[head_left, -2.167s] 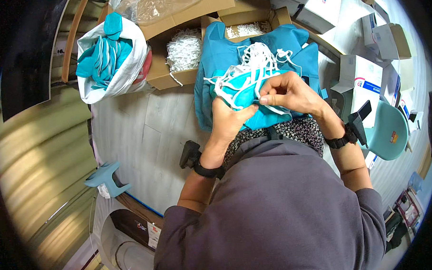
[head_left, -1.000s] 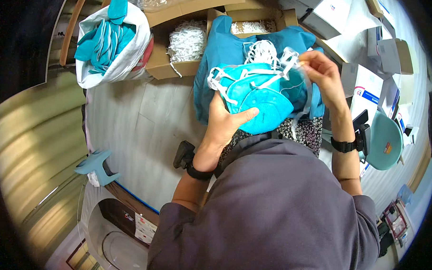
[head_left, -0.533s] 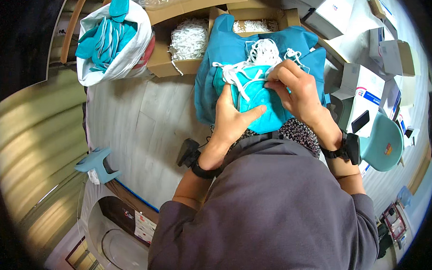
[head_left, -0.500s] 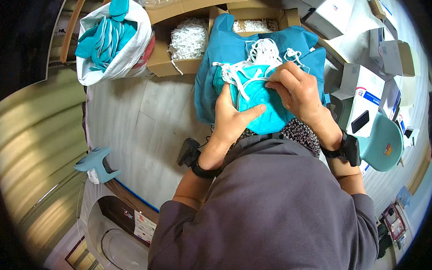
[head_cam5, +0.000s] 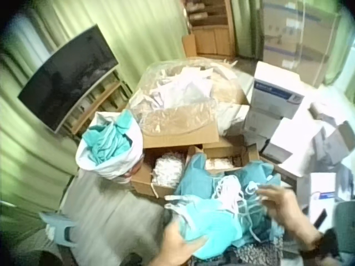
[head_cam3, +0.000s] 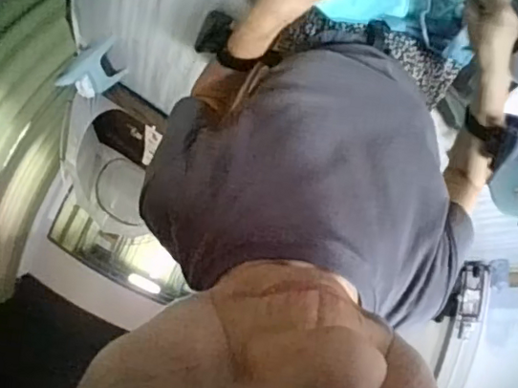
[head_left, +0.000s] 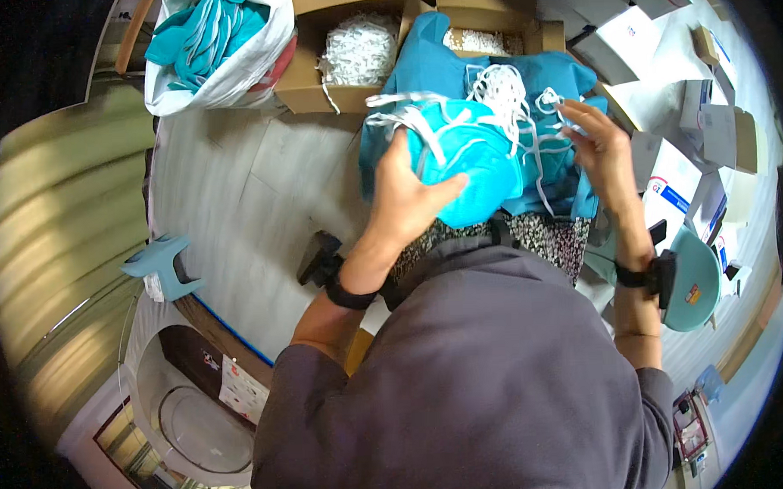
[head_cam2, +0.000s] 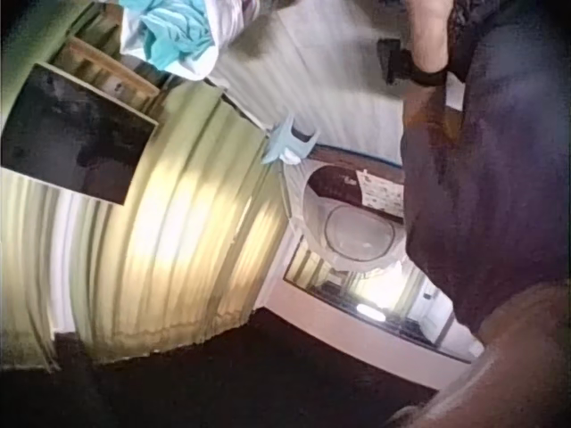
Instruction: The person is inspecting and arranging the straps of green disposable face masks from a pile.
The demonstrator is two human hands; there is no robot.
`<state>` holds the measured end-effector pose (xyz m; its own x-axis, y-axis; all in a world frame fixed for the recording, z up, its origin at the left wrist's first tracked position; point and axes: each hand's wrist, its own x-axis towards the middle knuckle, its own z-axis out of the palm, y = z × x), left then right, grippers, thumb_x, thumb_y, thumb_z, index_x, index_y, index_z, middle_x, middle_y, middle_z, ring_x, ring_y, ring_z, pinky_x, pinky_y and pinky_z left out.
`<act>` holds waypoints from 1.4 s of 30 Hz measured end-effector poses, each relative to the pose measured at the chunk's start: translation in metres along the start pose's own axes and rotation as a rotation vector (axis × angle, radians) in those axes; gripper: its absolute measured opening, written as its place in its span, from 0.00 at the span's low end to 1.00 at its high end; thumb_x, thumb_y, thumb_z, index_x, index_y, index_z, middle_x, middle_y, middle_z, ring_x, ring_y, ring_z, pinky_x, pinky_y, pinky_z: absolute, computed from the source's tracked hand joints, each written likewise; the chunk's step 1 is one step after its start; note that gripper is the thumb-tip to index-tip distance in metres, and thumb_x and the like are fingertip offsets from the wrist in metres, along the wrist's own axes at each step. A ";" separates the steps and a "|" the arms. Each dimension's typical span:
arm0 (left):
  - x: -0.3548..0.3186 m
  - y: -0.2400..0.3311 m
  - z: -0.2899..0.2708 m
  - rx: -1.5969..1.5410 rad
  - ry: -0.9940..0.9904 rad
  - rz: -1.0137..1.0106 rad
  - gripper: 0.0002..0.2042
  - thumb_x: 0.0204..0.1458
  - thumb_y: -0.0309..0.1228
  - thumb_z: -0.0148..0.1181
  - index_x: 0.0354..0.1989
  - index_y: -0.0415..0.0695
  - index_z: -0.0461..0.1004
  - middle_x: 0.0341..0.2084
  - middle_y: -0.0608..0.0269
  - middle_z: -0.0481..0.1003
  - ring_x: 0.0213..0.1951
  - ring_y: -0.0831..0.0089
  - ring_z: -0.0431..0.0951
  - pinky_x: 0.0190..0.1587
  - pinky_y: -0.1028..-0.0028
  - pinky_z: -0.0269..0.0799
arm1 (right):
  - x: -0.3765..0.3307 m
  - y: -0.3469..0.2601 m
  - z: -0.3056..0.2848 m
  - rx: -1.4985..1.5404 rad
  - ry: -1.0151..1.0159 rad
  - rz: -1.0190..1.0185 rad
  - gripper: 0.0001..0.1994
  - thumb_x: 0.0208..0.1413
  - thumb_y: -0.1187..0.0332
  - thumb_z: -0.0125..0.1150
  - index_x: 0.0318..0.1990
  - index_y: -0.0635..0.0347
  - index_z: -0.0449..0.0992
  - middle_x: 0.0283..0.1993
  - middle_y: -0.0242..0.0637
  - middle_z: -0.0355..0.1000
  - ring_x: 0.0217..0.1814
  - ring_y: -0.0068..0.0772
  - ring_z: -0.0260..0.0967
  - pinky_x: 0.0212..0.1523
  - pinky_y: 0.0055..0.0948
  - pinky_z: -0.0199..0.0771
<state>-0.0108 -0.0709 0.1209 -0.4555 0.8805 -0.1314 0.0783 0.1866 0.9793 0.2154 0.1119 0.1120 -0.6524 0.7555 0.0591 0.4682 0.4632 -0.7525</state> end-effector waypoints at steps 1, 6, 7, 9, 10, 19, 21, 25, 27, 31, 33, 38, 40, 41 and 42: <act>0.005 0.011 0.007 0.142 0.024 0.075 0.35 0.37 0.26 0.71 0.57 0.36 0.63 0.48 0.47 0.74 0.51 0.61 0.76 0.53 0.65 0.70 | 0.005 -0.018 0.006 -0.085 0.042 -0.078 0.14 0.53 0.77 0.63 0.49 0.61 0.78 0.46 0.40 0.75 0.38 0.30 0.76 0.36 0.28 0.77; 0.003 0.013 0.023 0.297 -0.017 -0.023 0.37 0.38 0.27 0.74 0.59 0.39 0.63 0.46 0.52 0.76 0.49 0.65 0.76 0.50 0.66 0.72 | 0.012 -0.092 0.042 0.171 -0.051 -0.088 0.09 0.46 0.68 0.73 0.31 0.60 0.78 0.30 0.36 0.73 0.23 0.28 0.67 0.24 0.26 0.66; 0.002 0.014 0.026 0.309 -0.016 -0.024 0.36 0.38 0.28 0.74 0.58 0.39 0.63 0.45 0.51 0.76 0.48 0.64 0.77 0.50 0.65 0.73 | 0.011 -0.093 0.050 0.114 -0.065 -0.075 0.09 0.46 0.69 0.72 0.30 0.61 0.77 0.29 0.37 0.73 0.23 0.30 0.67 0.25 0.27 0.67; 0.004 0.016 0.030 0.322 -0.002 -0.021 0.35 0.38 0.29 0.74 0.57 0.40 0.64 0.43 0.50 0.77 0.47 0.62 0.78 0.49 0.64 0.73 | 0.005 -0.088 0.061 0.318 -0.124 0.060 0.09 0.47 0.70 0.71 0.29 0.62 0.75 0.27 0.37 0.72 0.23 0.28 0.67 0.26 0.26 0.67; 0.005 0.021 0.030 0.269 0.028 0.010 0.30 0.40 0.27 0.72 0.54 0.39 0.67 0.42 0.54 0.77 0.45 0.67 0.78 0.48 0.67 0.73 | 0.004 -0.087 0.064 0.420 -0.153 0.127 0.09 0.48 0.71 0.70 0.29 0.63 0.74 0.26 0.36 0.71 0.24 0.27 0.67 0.27 0.26 0.67; 0.009 -0.007 0.052 -0.137 0.110 0.037 0.22 0.41 0.21 0.66 0.48 0.35 0.71 0.40 0.54 0.78 0.42 0.68 0.79 0.48 0.69 0.73 | 0.010 -0.025 0.101 0.639 0.289 0.289 0.07 0.56 0.72 0.63 0.28 0.61 0.72 0.23 0.22 0.65 0.26 0.13 0.56 0.25 0.18 0.56; -0.002 0.004 0.048 -0.185 0.087 0.044 0.23 0.40 0.21 0.67 0.49 0.34 0.71 0.40 0.53 0.78 0.44 0.67 0.79 0.49 0.69 0.73 | 0.020 0.028 0.082 0.591 0.481 0.370 0.08 0.58 0.69 0.62 0.27 0.59 0.74 0.24 0.21 0.65 0.26 0.12 0.56 0.26 0.17 0.56; -0.010 -0.016 0.033 -0.052 0.059 0.061 0.30 0.40 0.23 0.69 0.55 0.33 0.66 0.40 0.50 0.78 0.44 0.66 0.79 0.49 0.69 0.73 | 0.026 0.026 0.028 0.240 0.132 0.419 0.12 0.58 0.63 0.62 0.37 0.65 0.79 0.24 0.31 0.73 0.27 0.17 0.66 0.28 0.25 0.65; -0.008 -0.013 0.028 -0.147 0.039 -0.064 0.38 0.39 0.21 0.72 0.60 0.36 0.58 0.39 0.48 0.78 0.43 0.66 0.80 0.46 0.70 0.75 | 0.019 -0.001 0.024 -0.129 0.041 0.313 0.16 0.58 0.59 0.62 0.41 0.66 0.80 0.25 0.35 0.75 0.29 0.18 0.69 0.31 0.27 0.69; -0.003 0.005 0.020 -0.109 -0.030 -0.091 0.46 0.37 0.17 0.74 0.65 0.42 0.52 0.50 0.43 0.72 0.48 0.65 0.77 0.48 0.68 0.77 | 0.008 -0.033 0.023 0.336 0.109 0.113 0.08 0.55 0.67 0.65 0.38 0.63 0.80 0.30 0.33 0.77 0.32 0.24 0.72 0.36 0.25 0.70; 0.000 0.009 0.025 -0.020 -0.025 -0.006 0.45 0.34 0.18 0.75 0.64 0.43 0.55 0.52 0.42 0.71 0.45 0.65 0.80 0.47 0.68 0.77 | 0.007 -0.048 0.023 0.396 -0.039 0.002 0.08 0.53 0.70 0.67 0.38 0.62 0.80 0.33 0.30 0.76 0.36 0.20 0.70 0.37 0.23 0.68; 0.001 -0.009 0.029 -0.061 -0.059 0.097 0.36 0.33 0.19 0.75 0.54 0.45 0.64 0.53 0.48 0.69 0.59 0.57 0.70 0.53 0.66 0.73 | -0.001 -0.041 0.027 0.737 -0.247 0.174 0.09 0.57 0.71 0.62 0.45 0.62 0.77 0.31 0.29 0.73 0.33 0.18 0.68 0.35 0.20 0.68; 0.002 -0.018 0.028 0.016 -0.063 0.136 0.29 0.33 0.19 0.75 0.47 0.44 0.68 0.52 0.49 0.70 0.62 0.54 0.67 0.56 0.64 0.70 | -0.002 -0.043 0.024 0.897 -0.325 0.256 0.08 0.61 0.73 0.57 0.47 0.62 0.76 0.27 0.29 0.72 0.28 0.15 0.67 0.30 0.17 0.67; 0.003 -0.022 0.030 0.034 -0.056 0.166 0.26 0.34 0.19 0.74 0.43 0.43 0.68 0.52 0.49 0.70 0.61 0.53 0.67 0.56 0.63 0.68 | -0.001 -0.046 0.022 0.889 -0.363 0.251 0.09 0.61 0.73 0.57 0.47 0.62 0.76 0.26 0.28 0.71 0.27 0.15 0.66 0.29 0.17 0.67; 0.003 -0.025 0.032 0.053 -0.048 0.196 0.24 0.34 0.19 0.74 0.40 0.43 0.68 0.51 0.49 0.70 0.61 0.51 0.67 0.57 0.63 0.67 | 0.000 -0.049 0.021 0.881 -0.401 0.246 0.10 0.61 0.74 0.57 0.48 0.62 0.76 0.25 0.28 0.71 0.25 0.15 0.66 0.27 0.17 0.66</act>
<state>0.0141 -0.0590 0.0910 -0.3844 0.9217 0.0522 0.2083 0.0314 0.9776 0.1799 0.0793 0.1356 -0.8259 0.4964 -0.2674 0.1143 -0.3169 -0.9415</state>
